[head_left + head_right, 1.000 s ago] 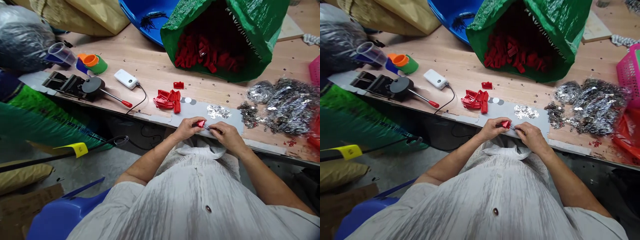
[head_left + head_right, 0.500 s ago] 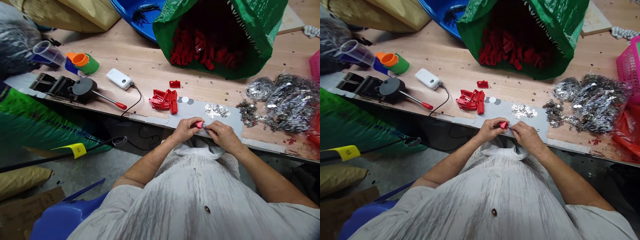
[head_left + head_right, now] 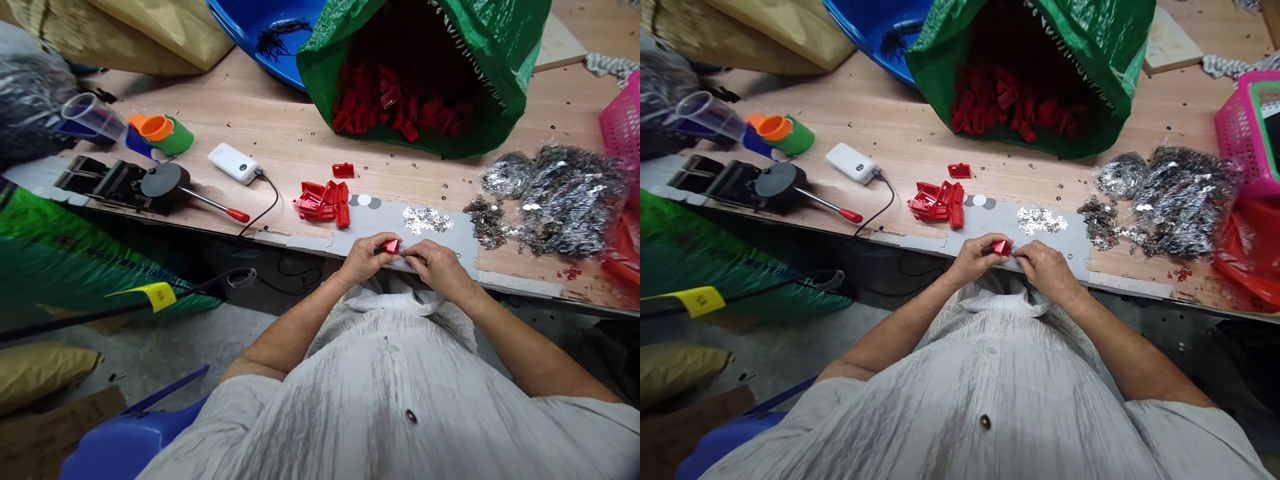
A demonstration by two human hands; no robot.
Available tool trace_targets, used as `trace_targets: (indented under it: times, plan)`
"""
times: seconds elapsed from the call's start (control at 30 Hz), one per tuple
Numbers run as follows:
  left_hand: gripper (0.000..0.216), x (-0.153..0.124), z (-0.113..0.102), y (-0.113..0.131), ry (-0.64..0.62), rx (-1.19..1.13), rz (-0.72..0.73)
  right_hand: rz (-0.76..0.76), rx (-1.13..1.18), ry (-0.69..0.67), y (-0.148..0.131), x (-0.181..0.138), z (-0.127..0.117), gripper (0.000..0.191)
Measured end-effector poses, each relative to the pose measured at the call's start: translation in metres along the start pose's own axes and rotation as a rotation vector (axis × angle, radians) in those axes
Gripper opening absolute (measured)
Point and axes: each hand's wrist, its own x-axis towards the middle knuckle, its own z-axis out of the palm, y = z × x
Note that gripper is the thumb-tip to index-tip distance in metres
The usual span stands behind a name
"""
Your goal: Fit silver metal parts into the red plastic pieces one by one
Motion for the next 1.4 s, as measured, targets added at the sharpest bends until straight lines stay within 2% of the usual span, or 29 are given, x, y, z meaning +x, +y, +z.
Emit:
trace_targets:
  times: [0.2, 0.37, 0.57, 0.63, 0.73, 0.83, 0.9, 0.97, 1.07, 1.23, 1.4]
  plan:
    - [0.034, 0.000, 0.002, -0.002, 0.003, 0.020, 0.004, 0.006, -0.070, -0.023, -0.007, 0.001, 0.002, 0.017]
    - [0.029, -0.001, 0.005, 0.000, 0.056, 0.087, -0.006, 0.042, -0.200, -0.014, -0.019, 0.001, 0.006, 0.020]
    - [0.031, -0.002, 0.005, 0.004, 0.055, 0.032, -0.001, 0.043, -0.115, -0.001, -0.015, -0.002, 0.004, 0.017]
    - [0.031, -0.005, 0.005, 0.008, 0.115, -0.068, -0.003, 0.006, -0.022, 0.069, -0.014, -0.004, 0.000, 0.018]
    - [0.036, -0.011, 0.007, 0.017, 0.217, -0.383, -0.031, -0.014, 0.166, 0.152, -0.017, -0.008, -0.009, 0.020]
    - [0.036, -0.018, 0.011, 0.030, 0.235, -0.761, -0.144, -0.003, 0.314, 0.047, -0.027, -0.012, -0.017, 0.032]
    - [0.035, -0.022, 0.013, 0.037, 0.206, -0.968, -0.240, -0.015, 0.335, -0.033, -0.034, -0.014, -0.021, 0.042]
    - [0.036, -0.025, 0.016, 0.042, 0.166, -1.109, -0.306, -0.022, 0.304, -0.051, -0.039, -0.014, -0.022, 0.047]
    - [0.029, -0.027, 0.021, 0.045, 0.153, -1.232, -0.368, -0.019, 0.256, -0.031, -0.042, -0.015, -0.023, 0.044]
    - [0.013, -0.028, 0.028, 0.049, 0.213, -1.346, -0.478, -0.029, 0.178, -0.003, -0.044, -0.016, -0.024, 0.041]
    - [0.013, -0.028, 0.035, 0.052, 0.243, -1.379, -0.426, -0.028, 0.131, 0.144, -0.041, -0.016, -0.018, 0.035]
